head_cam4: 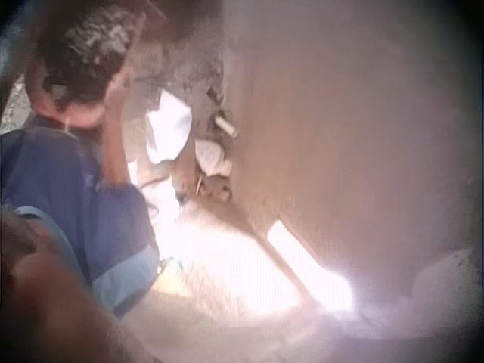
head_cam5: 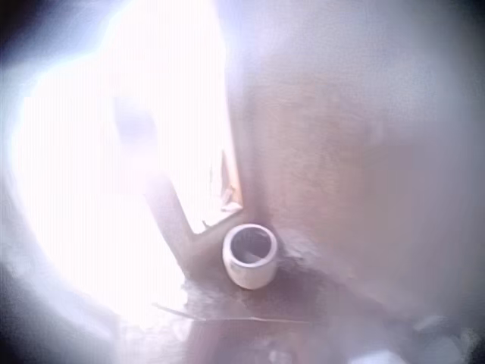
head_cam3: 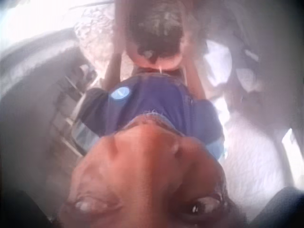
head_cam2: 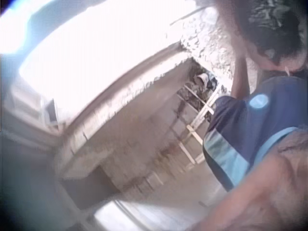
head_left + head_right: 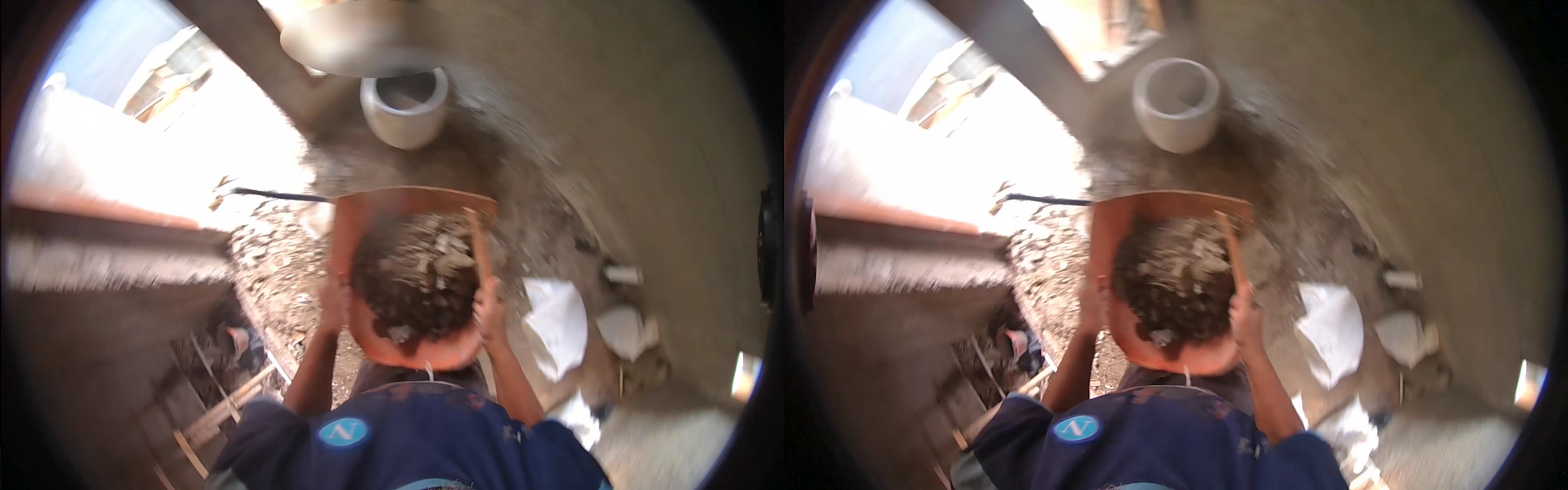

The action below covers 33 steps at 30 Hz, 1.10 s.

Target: The person scoops dirt and rubble into an orange basin using a trowel and then pours the material into a white sack.

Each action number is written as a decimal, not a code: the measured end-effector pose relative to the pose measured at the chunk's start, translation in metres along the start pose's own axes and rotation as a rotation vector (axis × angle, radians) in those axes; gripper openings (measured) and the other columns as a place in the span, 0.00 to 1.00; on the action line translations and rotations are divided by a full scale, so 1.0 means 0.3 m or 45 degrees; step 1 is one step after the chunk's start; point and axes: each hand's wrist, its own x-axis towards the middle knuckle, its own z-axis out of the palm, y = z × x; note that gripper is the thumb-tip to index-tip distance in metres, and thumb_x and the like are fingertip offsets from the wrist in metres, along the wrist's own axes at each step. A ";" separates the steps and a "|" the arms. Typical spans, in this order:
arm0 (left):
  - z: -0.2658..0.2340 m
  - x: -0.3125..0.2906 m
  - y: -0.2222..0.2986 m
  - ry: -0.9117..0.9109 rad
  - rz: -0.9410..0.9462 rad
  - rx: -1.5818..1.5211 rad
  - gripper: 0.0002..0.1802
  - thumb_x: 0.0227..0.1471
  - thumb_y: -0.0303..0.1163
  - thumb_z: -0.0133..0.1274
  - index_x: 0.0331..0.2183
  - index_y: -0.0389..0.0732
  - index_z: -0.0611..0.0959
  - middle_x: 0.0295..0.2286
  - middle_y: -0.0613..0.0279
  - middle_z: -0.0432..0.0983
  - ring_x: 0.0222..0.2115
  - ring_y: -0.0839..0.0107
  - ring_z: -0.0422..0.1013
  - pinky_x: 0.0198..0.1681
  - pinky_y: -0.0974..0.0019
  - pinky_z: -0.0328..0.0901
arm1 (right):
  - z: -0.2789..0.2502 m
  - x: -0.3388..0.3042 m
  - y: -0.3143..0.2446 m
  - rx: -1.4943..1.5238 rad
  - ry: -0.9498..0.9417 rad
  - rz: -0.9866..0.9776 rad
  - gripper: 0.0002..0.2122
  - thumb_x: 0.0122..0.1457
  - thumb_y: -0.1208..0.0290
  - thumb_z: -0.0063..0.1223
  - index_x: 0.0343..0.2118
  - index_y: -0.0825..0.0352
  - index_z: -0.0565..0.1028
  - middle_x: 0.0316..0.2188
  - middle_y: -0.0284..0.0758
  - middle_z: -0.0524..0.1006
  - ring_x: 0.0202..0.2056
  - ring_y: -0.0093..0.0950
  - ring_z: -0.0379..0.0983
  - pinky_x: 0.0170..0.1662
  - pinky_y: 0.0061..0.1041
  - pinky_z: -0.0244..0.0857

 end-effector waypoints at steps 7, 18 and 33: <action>-0.028 0.098 0.133 -0.067 0.116 -0.007 0.32 0.51 0.67 0.42 0.17 0.47 0.72 0.10 0.74 0.59 0.08 0.81 0.53 0.10 0.76 0.45 | 0.144 -0.185 -0.123 -0.073 0.099 -0.031 0.27 0.56 0.34 0.35 0.20 0.57 0.61 0.09 0.21 0.53 0.08 0.15 0.49 0.11 0.17 0.43; -0.003 0.084 0.210 -0.271 0.162 0.200 0.36 0.53 0.65 0.39 0.16 0.40 0.74 0.11 0.68 0.62 0.11 0.76 0.59 0.15 0.70 0.53 | 0.148 -0.272 -0.094 -0.018 0.260 -0.058 0.27 0.56 0.35 0.36 0.24 0.60 0.62 0.11 0.23 0.55 0.10 0.17 0.52 0.13 0.18 0.48; 0.078 0.023 0.376 -0.368 0.307 0.273 0.36 0.54 0.63 0.40 0.18 0.38 0.76 0.13 0.65 0.64 0.15 0.75 0.60 0.18 0.69 0.55 | 0.209 -0.456 -0.296 0.043 0.417 -0.049 0.27 0.57 0.36 0.37 0.25 0.61 0.61 0.13 0.24 0.56 0.12 0.17 0.52 0.14 0.17 0.48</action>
